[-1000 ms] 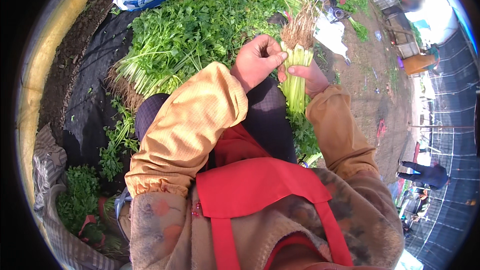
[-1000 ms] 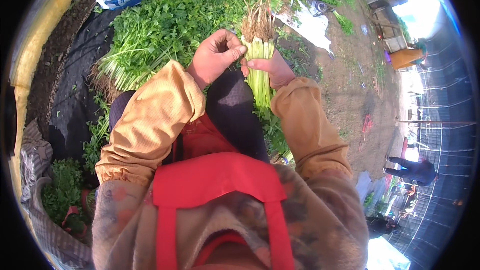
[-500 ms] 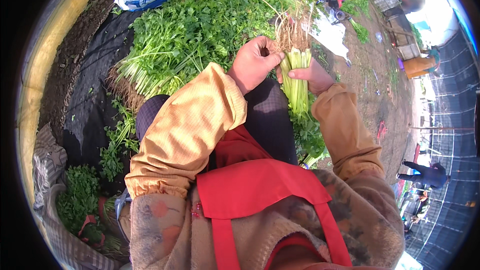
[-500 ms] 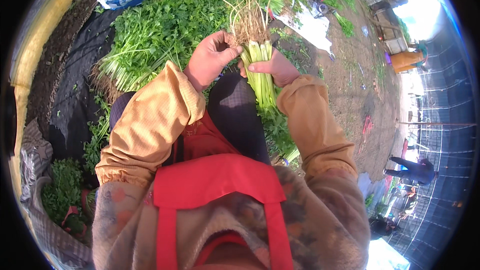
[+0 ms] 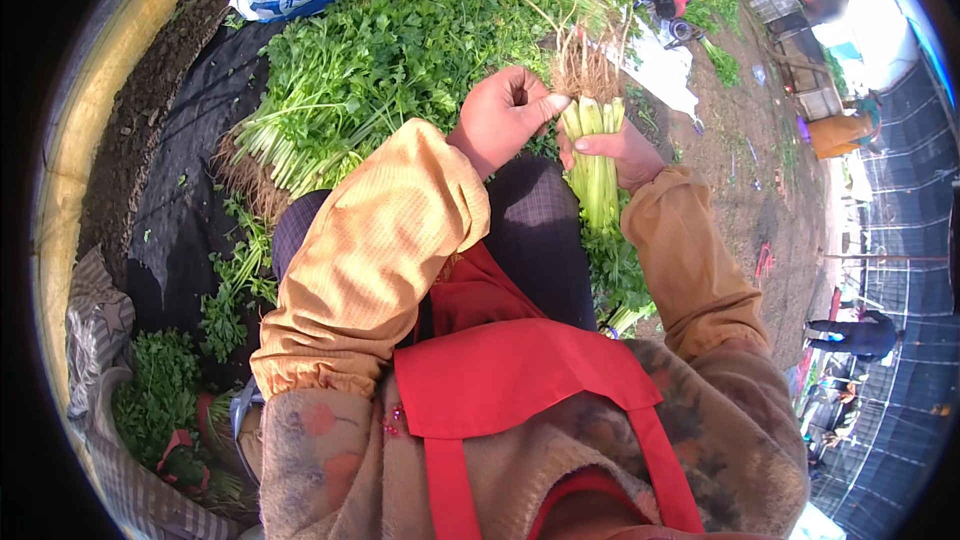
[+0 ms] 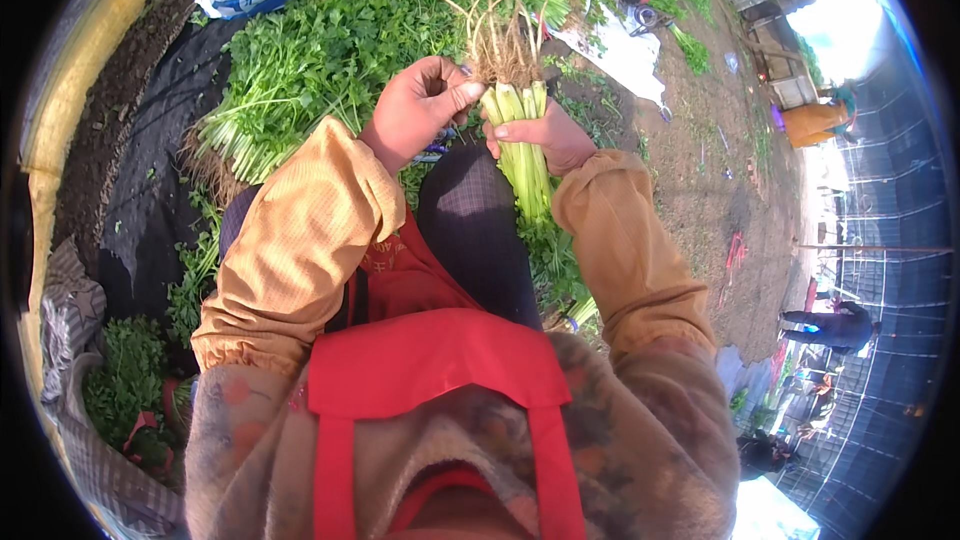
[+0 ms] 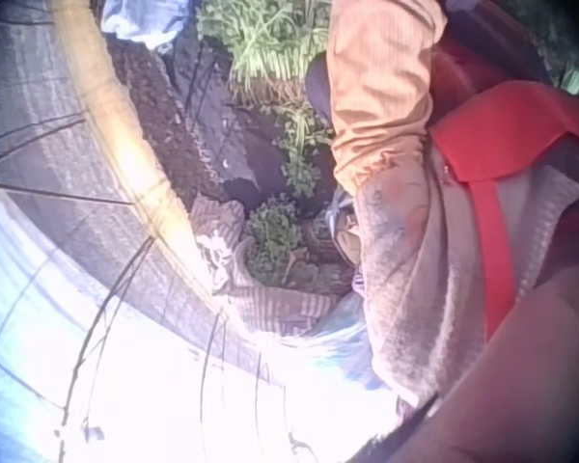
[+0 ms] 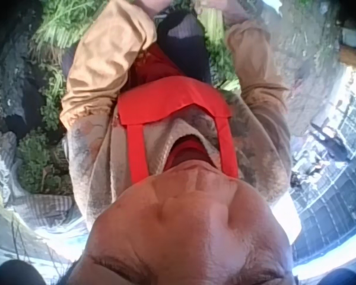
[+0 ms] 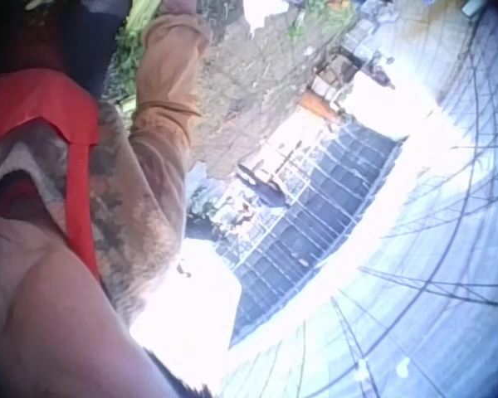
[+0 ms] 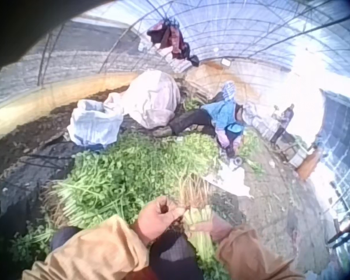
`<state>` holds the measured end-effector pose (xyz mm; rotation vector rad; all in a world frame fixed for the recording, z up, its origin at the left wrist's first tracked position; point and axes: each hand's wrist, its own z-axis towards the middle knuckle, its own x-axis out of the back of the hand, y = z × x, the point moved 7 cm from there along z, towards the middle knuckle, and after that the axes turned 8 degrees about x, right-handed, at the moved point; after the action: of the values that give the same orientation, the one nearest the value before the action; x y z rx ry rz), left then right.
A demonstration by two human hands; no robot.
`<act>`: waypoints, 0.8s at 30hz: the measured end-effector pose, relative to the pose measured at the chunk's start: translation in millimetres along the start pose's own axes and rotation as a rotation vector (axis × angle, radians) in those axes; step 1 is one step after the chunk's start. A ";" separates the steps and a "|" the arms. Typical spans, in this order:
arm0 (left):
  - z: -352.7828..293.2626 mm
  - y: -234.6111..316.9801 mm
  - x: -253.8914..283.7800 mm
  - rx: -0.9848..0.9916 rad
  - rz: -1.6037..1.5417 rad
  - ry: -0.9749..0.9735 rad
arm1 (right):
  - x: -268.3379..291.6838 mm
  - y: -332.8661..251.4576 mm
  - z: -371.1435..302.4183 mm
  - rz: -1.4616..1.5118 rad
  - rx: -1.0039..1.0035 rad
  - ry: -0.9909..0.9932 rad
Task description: The person gathers bunches of leafy green vegetables, aligns the stems, and ties them with purple plastic bands. The person repeats this process for multiple bunches, placing the finished bundles aside.
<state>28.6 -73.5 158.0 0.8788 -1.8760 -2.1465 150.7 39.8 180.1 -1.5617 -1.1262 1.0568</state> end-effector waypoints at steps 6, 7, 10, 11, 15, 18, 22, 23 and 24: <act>-2.9 -11.7 -14.7 0.062 -0.053 -0.109 | 5.8 6.0 -3.1 0.120 0.037 -0.024; -2.6 -12.2 -15.0 0.012 -0.041 -0.102 | 5.3 6.9 -3.5 0.121 0.042 -0.032; -4.8 -5.4 -20.4 -0.075 -0.023 -0.116 | 1.7 5.4 -5.1 0.066 0.054 -0.043; -8.8 -2.7 -23.1 -0.063 -0.030 -0.143 | 1.9 5.4 -7.0 0.062 0.041 -0.056; -6.7 12.8 -18.0 -0.174 0.271 -0.100 | 7.3 0.3 -8.9 -0.005 0.032 -0.014; -13.2 30.0 -26.0 -0.058 -0.158 -0.077 | 8.2 -0.5 -10.8 -0.232 0.017 0.048; -7.2 -3.4 -26.5 0.016 -0.312 0.064 | -34.6 8.2 -3.6 -0.783 0.155 0.178; -6.9 -10.8 -26.3 0.038 -0.360 0.068 | -41.1 7.8 -5.6 -0.802 0.201 0.254; -6.1 -14.3 -24.4 0.018 -0.318 0.085 | -43.2 8.9 -6.3 -0.851 0.169 0.299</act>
<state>55.3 -64.1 152.1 1.3293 -1.8192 -2.2225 149.1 -4.7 178.4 -0.9012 -1.2663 0.3189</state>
